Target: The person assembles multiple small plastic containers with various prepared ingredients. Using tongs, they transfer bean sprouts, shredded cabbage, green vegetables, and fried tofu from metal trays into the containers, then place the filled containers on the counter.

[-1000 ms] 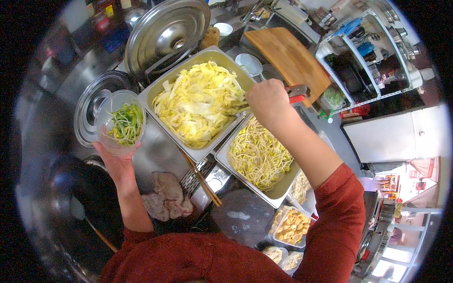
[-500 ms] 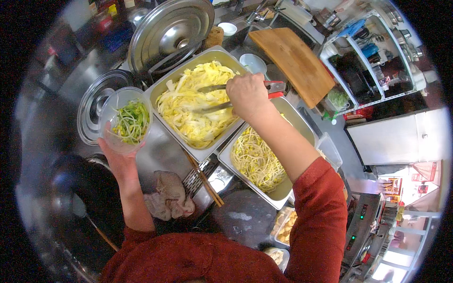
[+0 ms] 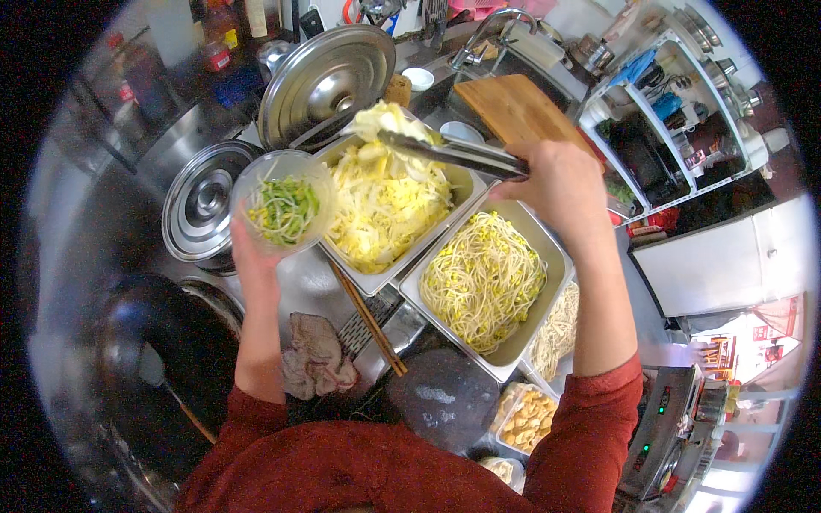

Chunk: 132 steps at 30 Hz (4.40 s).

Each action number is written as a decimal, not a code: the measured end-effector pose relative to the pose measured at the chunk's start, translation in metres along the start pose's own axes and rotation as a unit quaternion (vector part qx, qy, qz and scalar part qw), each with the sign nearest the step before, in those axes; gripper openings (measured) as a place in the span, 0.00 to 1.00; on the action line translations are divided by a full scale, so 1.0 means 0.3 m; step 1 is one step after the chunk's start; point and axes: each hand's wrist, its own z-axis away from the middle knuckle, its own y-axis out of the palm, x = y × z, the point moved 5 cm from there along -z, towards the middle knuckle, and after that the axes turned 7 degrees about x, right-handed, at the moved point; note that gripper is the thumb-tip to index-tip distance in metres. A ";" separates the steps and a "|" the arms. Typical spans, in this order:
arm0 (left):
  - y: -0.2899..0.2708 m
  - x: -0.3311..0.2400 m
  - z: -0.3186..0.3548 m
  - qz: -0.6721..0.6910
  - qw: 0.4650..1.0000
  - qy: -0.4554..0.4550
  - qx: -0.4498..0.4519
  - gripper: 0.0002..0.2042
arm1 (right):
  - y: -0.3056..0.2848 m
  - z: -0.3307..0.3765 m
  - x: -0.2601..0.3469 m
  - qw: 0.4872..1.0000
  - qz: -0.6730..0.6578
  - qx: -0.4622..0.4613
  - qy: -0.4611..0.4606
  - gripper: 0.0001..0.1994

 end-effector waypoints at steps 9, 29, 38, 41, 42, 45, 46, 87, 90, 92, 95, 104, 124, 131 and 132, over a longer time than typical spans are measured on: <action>0.198 0.076 -0.026 0.003 0.990 -0.100 0.099 0.36 | -0.177 0.049 -0.033 0.972 -0.227 0.020 -0.050 0.25; 0.285 0.115 -0.013 0.011 0.980 -0.140 0.144 0.34 | -0.032 0.061 0.160 0.993 0.106 0.032 -0.048 0.25; 0.207 0.093 -0.042 0.010 0.993 -0.053 0.107 0.30 | -0.009 0.064 0.130 0.993 0.099 0.061 -0.033 0.22; 0.154 0.068 -0.057 0.006 0.997 -0.027 0.078 0.29 | -0.041 0.071 0.082 0.999 0.023 0.007 -0.039 0.22; 0.136 0.063 -0.060 0.001 0.997 -0.033 0.064 0.29 | -0.050 0.075 0.060 0.998 0.025 -0.026 -0.044 0.23; 0.085 0.037 -0.066 -0.010 0.998 -0.056 0.039 0.31 | -0.021 0.067 -0.012 0.999 0.032 -0.012 -0.006 0.26; 0.073 0.027 -0.066 -0.006 0.997 -0.061 0.038 0.33 | -0.011 0.063 -0.022 0.999 0.048 -0.008 -0.007 0.26; 0.015 0.041 -0.151 0.079 0.972 -0.173 0.138 0.36 | 0.208 0.005 0.042 0.987 0.133 0.035 -0.083 0.25; -0.035 0.028 -0.124 0.106 0.980 -0.148 0.082 0.36 | 0.339 -0.039 0.073 0.982 0.149 0.106 -0.045 0.22; -0.063 0.012 -0.111 0.103 0.983 -0.143 0.046 0.35 | 0.381 -0.066 0.120 0.985 0.128 0.104 -0.059 0.18; -0.102 -0.014 -0.082 0.078 0.991 -0.109 -0.009 0.35 | 0.408 -0.114 0.198 0.991 0.094 0.054 -0.083 0.13; -0.163 -0.041 -0.058 0.062 0.994 -0.082 -0.033 0.34 | 0.545 -0.243 0.373 0.989 0.080 0.098 -0.072 0.10; -0.117 -0.058 -0.029 0.061 0.997 -0.049 -0.022 0.32 | 0.499 -0.113 0.430 0.961 0.195 0.077 -0.179 0.13; -0.151 -0.053 -0.047 0.047 0.998 -0.035 -0.032 0.32 | 0.338 -0.066 0.245 0.984 0.098 0.119 -0.084 0.20; -0.154 -0.044 -0.049 0.057 0.997 -0.037 -0.041 0.32 | 0.308 -0.050 0.215 0.988 0.081 0.111 -0.075 0.21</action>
